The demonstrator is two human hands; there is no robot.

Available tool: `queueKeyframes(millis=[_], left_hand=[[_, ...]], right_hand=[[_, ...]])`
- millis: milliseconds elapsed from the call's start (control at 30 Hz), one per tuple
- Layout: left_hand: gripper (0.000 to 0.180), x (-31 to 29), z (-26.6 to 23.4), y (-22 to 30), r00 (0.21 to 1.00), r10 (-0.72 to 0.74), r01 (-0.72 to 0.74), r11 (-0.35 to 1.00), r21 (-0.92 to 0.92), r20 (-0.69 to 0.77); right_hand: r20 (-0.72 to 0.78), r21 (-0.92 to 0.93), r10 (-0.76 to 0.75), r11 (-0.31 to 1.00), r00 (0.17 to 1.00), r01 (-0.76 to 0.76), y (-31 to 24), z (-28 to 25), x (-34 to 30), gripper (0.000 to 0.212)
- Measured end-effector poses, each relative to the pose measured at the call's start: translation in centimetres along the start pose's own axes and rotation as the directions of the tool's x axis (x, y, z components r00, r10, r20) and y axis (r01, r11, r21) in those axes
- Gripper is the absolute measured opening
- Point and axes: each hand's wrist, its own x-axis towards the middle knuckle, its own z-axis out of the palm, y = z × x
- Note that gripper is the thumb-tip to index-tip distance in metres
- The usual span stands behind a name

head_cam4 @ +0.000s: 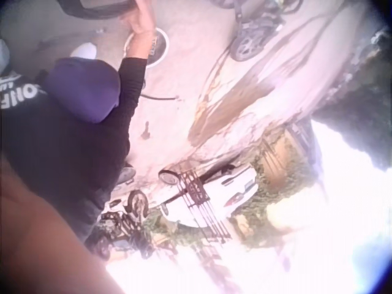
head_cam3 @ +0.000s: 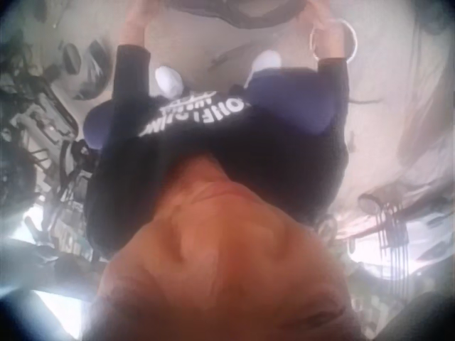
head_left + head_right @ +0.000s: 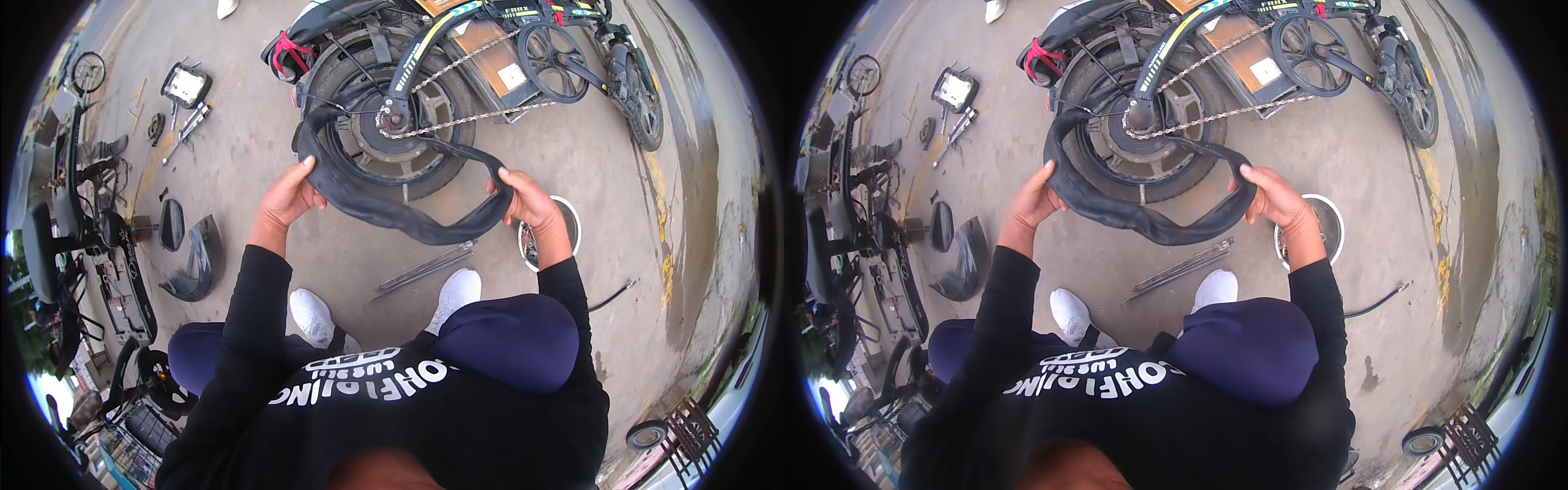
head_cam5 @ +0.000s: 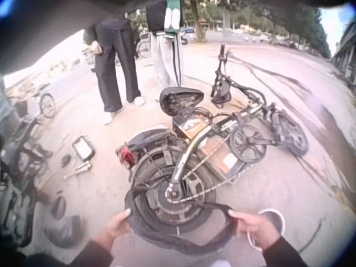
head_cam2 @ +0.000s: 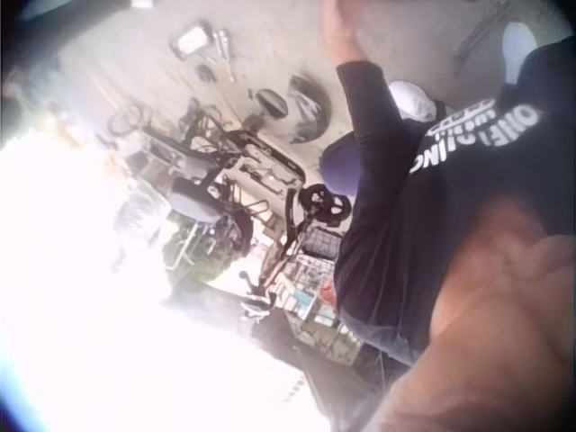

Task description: The person uses tire levers to pry the tire bead off the rim, then removes the inner tube from the bicycle wheel. The tire remains on the rim while the tube is extracted.

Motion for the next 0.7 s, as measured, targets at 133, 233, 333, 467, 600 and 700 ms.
queueKeyframes(millis=[133, 233, 333, 467, 600, 700], left_hand=[[0.061, 3.8, 8.1, 6.0, 0.858, 0.497, -0.512, 0.842, -0.167, -0.127], [0.058, 4.1, 7.3, 6.6, 0.751, 0.561, -0.529, 0.827, 0.191, -0.349], [0.026, 4.0, 0.5, 2.2, 0.531, 0.475, -0.314, 0.880, 0.357, -0.702], [0.063, 5.1, -2.5, -7.5, 0.383, 0.120, -0.118, 0.990, 0.080, -0.916], [0.070, 6.7, -2.1, -12.4, 0.584, 0.049, -0.193, 0.978, -0.080, -0.810], [0.068, 8.2, -1.0, -12.8, 0.658, 0.080, -0.229, 0.969, -0.098, -0.749]], right_hand=[[-0.191, 0.269, -0.454, 0.829, 0.870, 0.491, -6.6, 3.9, 2.3, 0.051], [-0.251, 0.082, -0.469, 0.861, 0.847, 0.501, -5.4, 1.8, 4.1, 0.047], [-0.567, -0.205, -0.308, 0.951, 0.764, 0.232, 0.2, -0.1, 6.3, 0.050], [-0.759, -0.261, -0.237, 0.964, 0.606, 0.049, 7.3, -1.0, 8.8, 0.069], [-0.622, -0.032, -0.149, 0.986, 0.768, 0.165, 9.2, 0.7, 11.5, 0.074], [-0.472, 0.172, -0.151, 0.951, 0.868, 0.258, 9.3, -0.5, 12.6, 0.064]])
